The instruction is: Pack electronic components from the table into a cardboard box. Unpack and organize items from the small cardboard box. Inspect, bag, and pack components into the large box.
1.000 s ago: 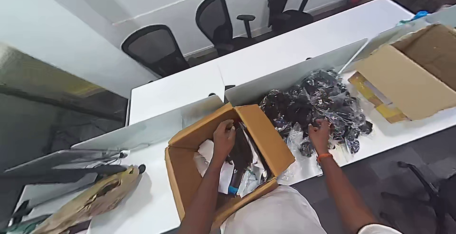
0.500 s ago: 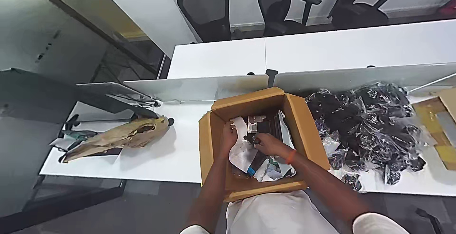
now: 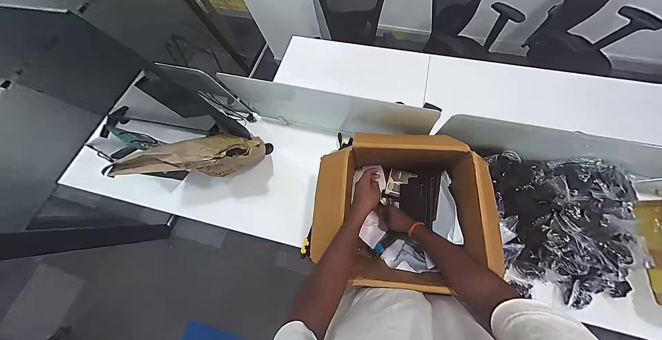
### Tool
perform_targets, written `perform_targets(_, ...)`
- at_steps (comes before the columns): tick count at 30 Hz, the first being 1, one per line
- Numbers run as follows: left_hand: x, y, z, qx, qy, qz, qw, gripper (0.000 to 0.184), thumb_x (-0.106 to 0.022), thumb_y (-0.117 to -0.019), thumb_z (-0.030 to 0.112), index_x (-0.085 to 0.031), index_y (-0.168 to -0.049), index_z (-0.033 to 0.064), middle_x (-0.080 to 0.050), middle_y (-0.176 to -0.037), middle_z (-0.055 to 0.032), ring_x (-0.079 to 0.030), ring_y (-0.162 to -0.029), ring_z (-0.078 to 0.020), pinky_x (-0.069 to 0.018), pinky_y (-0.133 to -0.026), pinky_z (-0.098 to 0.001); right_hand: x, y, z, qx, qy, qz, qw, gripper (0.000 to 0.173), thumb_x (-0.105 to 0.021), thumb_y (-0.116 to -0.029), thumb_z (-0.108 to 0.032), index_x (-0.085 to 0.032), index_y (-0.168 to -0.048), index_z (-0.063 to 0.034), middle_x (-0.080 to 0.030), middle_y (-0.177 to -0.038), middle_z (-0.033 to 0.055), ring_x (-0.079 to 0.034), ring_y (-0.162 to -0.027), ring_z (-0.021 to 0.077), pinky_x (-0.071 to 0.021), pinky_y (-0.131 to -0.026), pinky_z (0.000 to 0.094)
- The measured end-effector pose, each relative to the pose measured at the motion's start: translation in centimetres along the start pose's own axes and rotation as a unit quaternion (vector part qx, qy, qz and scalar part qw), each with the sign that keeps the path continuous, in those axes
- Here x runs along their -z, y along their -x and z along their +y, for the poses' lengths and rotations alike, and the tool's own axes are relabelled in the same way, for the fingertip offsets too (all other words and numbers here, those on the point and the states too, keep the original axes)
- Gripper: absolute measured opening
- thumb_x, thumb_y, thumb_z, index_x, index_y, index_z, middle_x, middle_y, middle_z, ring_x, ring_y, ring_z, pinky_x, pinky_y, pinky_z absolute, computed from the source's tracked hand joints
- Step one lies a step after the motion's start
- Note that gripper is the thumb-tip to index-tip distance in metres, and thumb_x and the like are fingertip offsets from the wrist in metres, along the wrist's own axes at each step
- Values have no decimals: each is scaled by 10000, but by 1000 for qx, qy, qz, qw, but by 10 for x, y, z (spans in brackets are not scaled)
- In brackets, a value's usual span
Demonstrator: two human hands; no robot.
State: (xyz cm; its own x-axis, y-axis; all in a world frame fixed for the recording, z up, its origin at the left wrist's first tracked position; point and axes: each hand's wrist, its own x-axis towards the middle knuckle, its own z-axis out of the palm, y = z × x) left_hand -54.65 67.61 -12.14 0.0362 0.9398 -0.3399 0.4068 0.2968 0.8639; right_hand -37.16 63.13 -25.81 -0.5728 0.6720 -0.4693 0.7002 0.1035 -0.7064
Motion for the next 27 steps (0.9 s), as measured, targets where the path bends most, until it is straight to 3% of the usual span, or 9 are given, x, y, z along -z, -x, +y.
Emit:
perform_targets(3,21,3,-7,-37,40,24,998,392,-445,-1004,34,-543,-1382,-8,-677,-1269,-149,-678,-1137,-207,-555,-999,-388,15,-1,-1,-144,91,85,982,308,-601,-937,-165,-675,-1224,-84,-694,-1197,167,-661,-1135,359,-523,-973,591)
perform_targets(8,15,12,-16,-102,42,13,994,411,-425,-999,37,-551,-1390,9,-664,-1316,-137,-659,-1196,-187,-538,-1042,-371,-11,-20,-3,-194,163,119,960,609,-656,-892,-111,-496,-1476,-43,-501,-1477,240,-501,-1276,543,-465,-993,690)
perform_targets(10,16,13,-16,-106,32,27,993,400,-432,-991,30,-560,-1369,4,-668,-1299,-138,-663,-1179,-188,-543,-1029,-365,-12,-19,0,-181,165,127,961,606,-658,-885,-100,-503,-1469,-60,-495,-1481,231,-526,-1249,520,-469,-980,674)
perform_targets(13,18,16,-15,-113,21,36,993,390,-426,-986,25,-574,-1347,2,-678,-1274,-130,-663,-1164,-181,-538,-1028,-357,9,-3,6,-154,163,125,967,560,-594,-892,-24,-532,-1441,-115,-578,-1408,186,-679,-1055,423,-561,-851,616)
perform_targets(15,17,16,-14,-121,17,34,992,390,-421,-992,25,-578,-1349,4,-680,-1280,-124,-669,-1162,-170,-543,-1024,-346,18,2,2,-180,179,117,960,546,-581,-903,-15,-537,-1441,-95,-587,-1386,211,-690,-1010,432,-566,-817,617)
perform_targets(19,16,14,-12,-114,28,28,993,402,-416,-988,26,-574,-1357,8,-672,-1288,-123,-665,-1159,-163,-543,-1017,-336,4,-2,-1,-207,256,175,928,510,-625,-889,-26,-543,-1387,47,-539,-1384,306,-540,-1268,495,-527,-951,611)
perform_targets(21,16,15,-11,-116,31,24,992,405,-415,-984,21,-579,-1354,6,-669,-1290,-124,-666,-1153,-163,-544,-1011,-331,-9,-6,6,-207,270,189,921,660,-670,-841,-35,-455,-1452,93,-447,-1461,363,-443,-1360,533,-455,-1047,635)
perform_targets(23,16,17,-12,-117,27,21,993,403,-420,-984,25,-580,-1354,11,-667,-1290,-122,-667,-1145,-159,-549,-1000,-327,-11,-5,3,-237,252,169,923,747,-673,-855,-89,-370,-1514,87,-348,-1540,370,-366,-1413,555,-422,-1082,651)
perform_targets(27,17,19,-14,-127,29,11,991,410,-421,-984,31,-573,-1364,17,-671,-1288,-108,-668,-1144,-149,-551,-999,-321,17,-14,7,-301,153,140,931,624,-645,-909,-415,-596,-1306,64,-548,-1368,323,-508,-1311,487,-462,-1045,627)
